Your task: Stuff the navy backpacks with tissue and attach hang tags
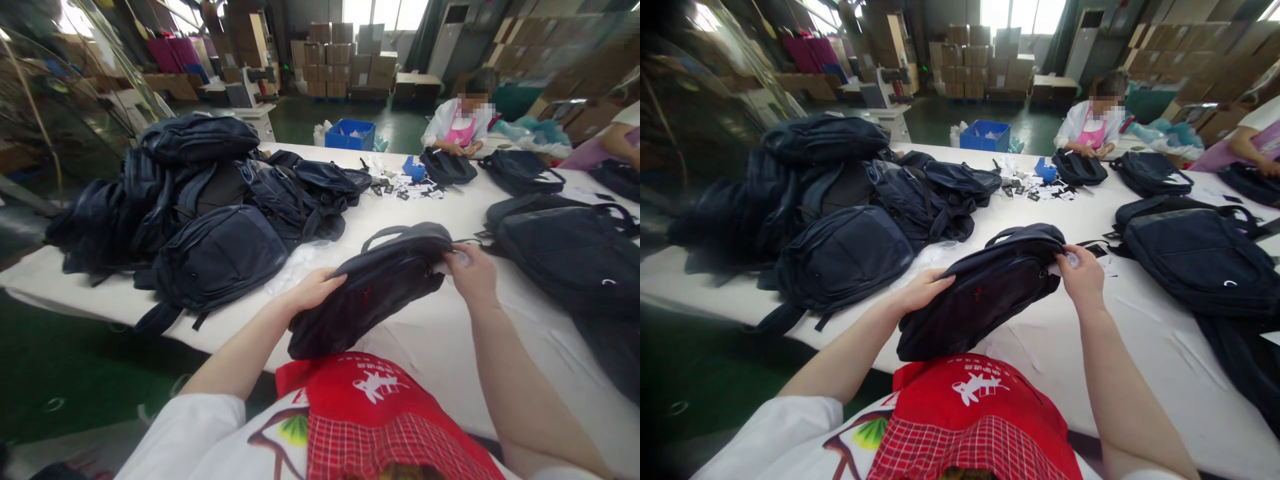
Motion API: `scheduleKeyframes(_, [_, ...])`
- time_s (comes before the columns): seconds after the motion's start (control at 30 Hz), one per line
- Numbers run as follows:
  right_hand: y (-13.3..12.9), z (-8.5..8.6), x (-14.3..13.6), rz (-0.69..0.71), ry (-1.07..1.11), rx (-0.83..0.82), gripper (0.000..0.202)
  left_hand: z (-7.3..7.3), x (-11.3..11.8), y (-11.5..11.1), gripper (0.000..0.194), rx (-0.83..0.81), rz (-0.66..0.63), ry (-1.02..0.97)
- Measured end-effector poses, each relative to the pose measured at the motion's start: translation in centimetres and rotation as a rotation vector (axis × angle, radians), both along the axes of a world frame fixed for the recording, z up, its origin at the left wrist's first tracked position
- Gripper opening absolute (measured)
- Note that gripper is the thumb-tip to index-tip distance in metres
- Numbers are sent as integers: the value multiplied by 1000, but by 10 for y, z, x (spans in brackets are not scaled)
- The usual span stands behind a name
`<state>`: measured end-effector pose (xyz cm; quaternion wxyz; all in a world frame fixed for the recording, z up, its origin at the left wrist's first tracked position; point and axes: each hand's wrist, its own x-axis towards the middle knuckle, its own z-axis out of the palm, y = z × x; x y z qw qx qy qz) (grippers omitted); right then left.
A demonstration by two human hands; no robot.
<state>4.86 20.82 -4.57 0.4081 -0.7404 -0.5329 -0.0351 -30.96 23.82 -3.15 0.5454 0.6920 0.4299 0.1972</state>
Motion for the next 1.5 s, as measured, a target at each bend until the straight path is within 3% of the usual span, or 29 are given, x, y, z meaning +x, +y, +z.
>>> scheduleKeyframes(0.1, [-25,-7,-30,51,-43,75,30,-21,18,-14,40,-376,68,-49])
scheduleKeyframes(0.17, [-43,-6,-58,311,-26,49,25,-37,31,-24,39,-480,92,-57])
scheduleKeyframes(0.27, [-65,-3,-94,775,-2,-199,31,-49,44,-33,48,-518,95,-114])
scheduleKeyframes(0.33, [-74,-7,-107,861,-23,-323,34,-51,47,-36,59,-546,72,-152])
scheduleKeyframes(0.4, [-81,-13,-113,820,-34,-338,30,-51,46,-36,61,-517,35,-140])
scheduleKeyframes(0.5, [-89,-23,-112,780,-18,-309,16,-54,40,-34,43,-386,-66,-72])
scheduleKeyframes(0.6, [-97,-27,-111,764,-36,-319,11,-56,34,-28,36,-360,-177,-108])
scheduleKeyframes(0.8, [-110,-22,-106,768,-123,-413,10,-56,27,-12,46,-680,13,-227])
scheduleKeyframes(0.9, [-109,-9,-103,800,-57,-466,8,-56,29,-10,48,-760,-7,-254])
scheduleKeyframes(1.0, [-103,6,-114,750,-23,-415,12,-57,33,-12,45,-632,-71,-198])
scheduleKeyframes(1.1, [-94,13,-139,743,-128,-423,19,-59,38,-14,39,-501,-100,-154])
scheduleKeyframes(1.27, [-86,7,-171,648,-347,-565,21,-65,37,-17,37,-430,-43,-139])
scheduleKeyframes(1.4, [-85,1,-169,621,-304,-588,9,-67,32,-20,38,-374,-36,-157])
scheduleKeyframes(1.5, [-86,0,-166,612,-337,-616,11,-62,30,-22,37,-331,-104,-198])
